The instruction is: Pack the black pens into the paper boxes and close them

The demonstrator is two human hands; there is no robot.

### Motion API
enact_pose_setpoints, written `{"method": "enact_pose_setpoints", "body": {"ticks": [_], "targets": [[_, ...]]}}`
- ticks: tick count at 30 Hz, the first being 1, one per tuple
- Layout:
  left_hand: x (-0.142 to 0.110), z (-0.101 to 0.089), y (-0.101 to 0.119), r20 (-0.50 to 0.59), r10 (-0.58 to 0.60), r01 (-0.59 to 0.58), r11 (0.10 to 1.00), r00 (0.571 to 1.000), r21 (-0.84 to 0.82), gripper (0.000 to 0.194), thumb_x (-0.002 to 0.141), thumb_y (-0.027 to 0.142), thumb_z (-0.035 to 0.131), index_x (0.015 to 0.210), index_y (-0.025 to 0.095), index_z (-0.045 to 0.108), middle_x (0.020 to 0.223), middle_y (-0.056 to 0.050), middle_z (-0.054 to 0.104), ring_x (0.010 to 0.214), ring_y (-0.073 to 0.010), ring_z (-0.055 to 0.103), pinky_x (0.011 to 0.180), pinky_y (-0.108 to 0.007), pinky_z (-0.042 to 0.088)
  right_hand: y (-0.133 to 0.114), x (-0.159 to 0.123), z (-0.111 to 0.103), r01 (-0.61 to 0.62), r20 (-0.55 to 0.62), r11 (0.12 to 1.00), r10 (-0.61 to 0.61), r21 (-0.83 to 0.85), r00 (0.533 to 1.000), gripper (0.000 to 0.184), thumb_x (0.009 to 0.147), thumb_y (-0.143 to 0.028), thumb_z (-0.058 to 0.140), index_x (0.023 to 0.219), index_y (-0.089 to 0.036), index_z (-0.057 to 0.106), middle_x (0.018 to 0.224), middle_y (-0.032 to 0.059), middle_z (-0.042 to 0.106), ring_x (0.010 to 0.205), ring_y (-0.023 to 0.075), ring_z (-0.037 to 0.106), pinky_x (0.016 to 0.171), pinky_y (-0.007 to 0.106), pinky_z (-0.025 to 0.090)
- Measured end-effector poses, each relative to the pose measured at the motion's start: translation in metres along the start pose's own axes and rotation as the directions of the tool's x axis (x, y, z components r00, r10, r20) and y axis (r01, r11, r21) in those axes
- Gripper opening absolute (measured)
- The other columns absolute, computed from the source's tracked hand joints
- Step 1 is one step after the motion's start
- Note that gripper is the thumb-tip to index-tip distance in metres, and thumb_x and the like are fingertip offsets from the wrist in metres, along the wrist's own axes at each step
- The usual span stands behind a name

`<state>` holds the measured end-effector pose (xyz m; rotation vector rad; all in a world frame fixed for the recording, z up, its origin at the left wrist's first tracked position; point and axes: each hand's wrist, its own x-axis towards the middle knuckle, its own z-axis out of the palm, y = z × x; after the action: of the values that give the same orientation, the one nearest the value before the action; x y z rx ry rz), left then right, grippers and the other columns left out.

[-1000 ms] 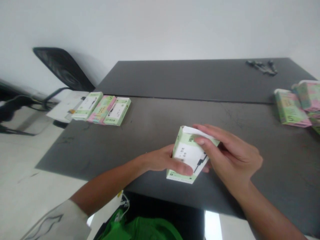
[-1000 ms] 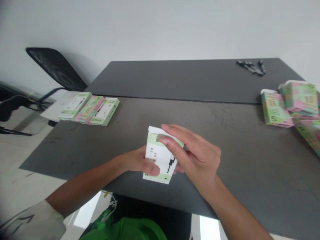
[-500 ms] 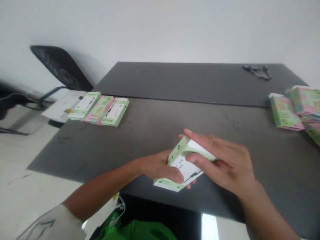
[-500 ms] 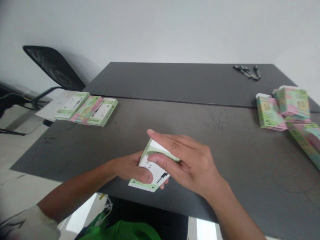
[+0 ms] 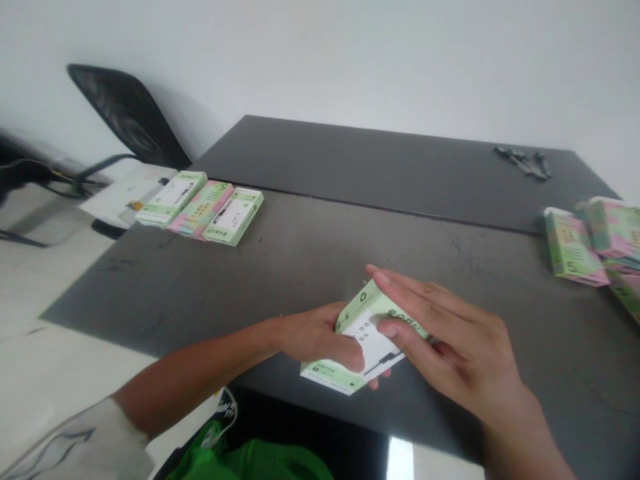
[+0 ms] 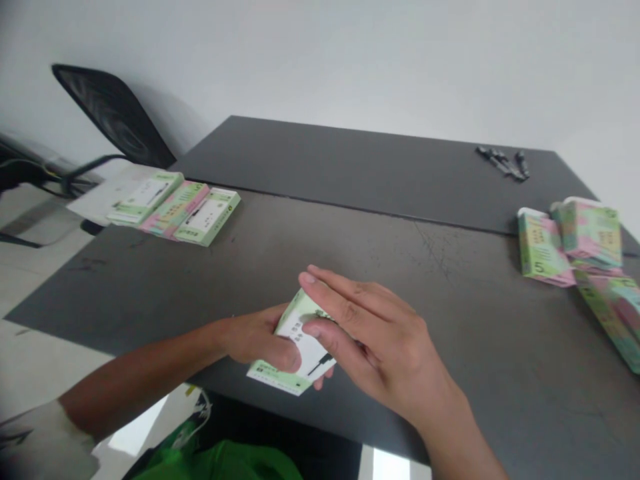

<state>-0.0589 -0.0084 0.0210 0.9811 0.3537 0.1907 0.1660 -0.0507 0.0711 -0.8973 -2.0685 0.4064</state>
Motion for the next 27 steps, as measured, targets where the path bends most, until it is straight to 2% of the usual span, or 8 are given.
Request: {"method": "enact_pose_setpoints", "body": {"ticks": [7,11,13,15,19,22,25,27], "targets": [[-0.001,-0.001,0.003,0.016,0.039,-0.039,0.998,0.999,0.046,0.047,0.083,0.055,0.085,0.109,0.018,0.077,0.096,-0.01,0.079,0.079,-0.021,0.076,0.067,-0.031,0.061,-0.001,0.0,0.007,0.01,-0.023,0.999,-0.009,0.044,1.0,0.064,0.097,-0.009,0.071,0.156,-0.031,0.06,0.149,0.0063,0.071,0.128,0.0211,0.075,0.099,0.034,0.068],[-0.002,-0.001,0.004,0.011,0.117,-0.117,0.992,0.993,0.047,0.049,0.082,0.053,0.087,0.114,0.019,0.074,0.102,-0.011,0.079,0.086,-0.0227,0.077,0.072,-0.032,0.063,0.0,-0.002,0.013,0.0,-0.257,0.999,0.014,0.052,0.966,0.078,0.09,-0.007,0.079,0.16,-0.032,0.054,0.142,0.0064,0.076,0.116,0.023,0.08,0.092,0.037,0.07],[-0.001,-0.002,0.004,0.018,0.156,-0.157,0.984,0.988,0.08,0.046,0.084,0.05,0.087,0.114,0.018,0.074,0.103,-0.011,0.078,0.088,-0.0224,0.076,0.075,-0.032,0.063,0.001,-0.002,0.013,0.026,-0.298,0.999,-0.018,0.025,0.954,0.071,0.088,-0.008,0.082,0.153,-0.03,0.063,0.137,0.007,0.078,0.114,0.0245,0.08,0.091,0.039,0.07],[-0.001,-0.005,0.004,0.04,0.184,-0.188,0.973,0.982,0.133,0.039,0.086,0.045,0.085,0.111,0.017,0.075,0.1,-0.01,0.078,0.086,-0.0205,0.075,0.076,-0.031,0.062,0.002,-0.001,0.014,0.071,-0.261,0.997,-0.073,-0.017,0.963,0.057,0.089,-0.009,0.081,0.142,-0.03,0.072,0.135,0.0072,0.079,0.114,0.0255,0.08,0.09,0.04,0.07],[-0.001,-0.009,0.007,0.086,0.228,-0.24,0.954,0.97,0.18,0.039,0.084,0.042,0.085,0.113,0.018,0.075,0.101,-0.01,0.078,0.086,-0.0208,0.073,0.077,-0.031,0.062,0.003,-0.005,0.019,0.098,-0.324,0.994,-0.108,-0.047,0.94,0.076,0.091,-0.015,0.082,0.16,-0.031,0.055,0.137,0.0073,0.078,0.112,0.0263,0.081,0.087,0.04,0.071],[-0.001,-0.013,0.009,0.039,0.239,-0.242,0.954,0.97,0.179,0.049,0.082,0.039,0.086,0.124,0.018,0.074,0.11,-0.012,0.079,0.092,-0.023,0.074,0.078,-0.031,0.06,0.007,-0.009,0.027,-0.018,-0.337,0.997,0.041,0.071,0.94,0.09,0.091,-0.033,0.085,0.169,-0.031,0.04,0.15,0.0117,0.069,0.122,0.0302,0.078,0.095,0.044,0.07],[0.002,-0.02,0.01,-0.081,0.268,-0.261,0.961,0.96,0.089,0.058,0.076,0.031,0.088,0.13,0.019,0.073,0.116,-0.012,0.08,0.098,-0.0263,0.076,0.082,-0.033,0.059,0.014,-0.01,0.035,-0.226,-0.204,0.929,0.291,0.292,0.935,0.099,0.091,-0.053,0.082,0.172,-0.032,0.031,0.152,0.0143,0.068,0.123,0.0311,0.077,0.094,0.044,0.069],[0.007,-0.025,0.012,-0.164,0.336,-0.342,0.94,0.927,-0.003,0.064,0.069,0.025,0.087,0.131,0.02,0.073,0.116,-0.012,0.081,0.105,-0.0297,0.076,0.089,-0.038,0.059,0.021,-0.008,0.041,-0.359,-0.089,0.863,0.414,0.355,0.906,0.096,0.086,-0.058,0.085,0.167,-0.03,0.042,0.141,0.0124,0.076,0.11,0.0282,0.081,0.088,0.04,0.069]]}}
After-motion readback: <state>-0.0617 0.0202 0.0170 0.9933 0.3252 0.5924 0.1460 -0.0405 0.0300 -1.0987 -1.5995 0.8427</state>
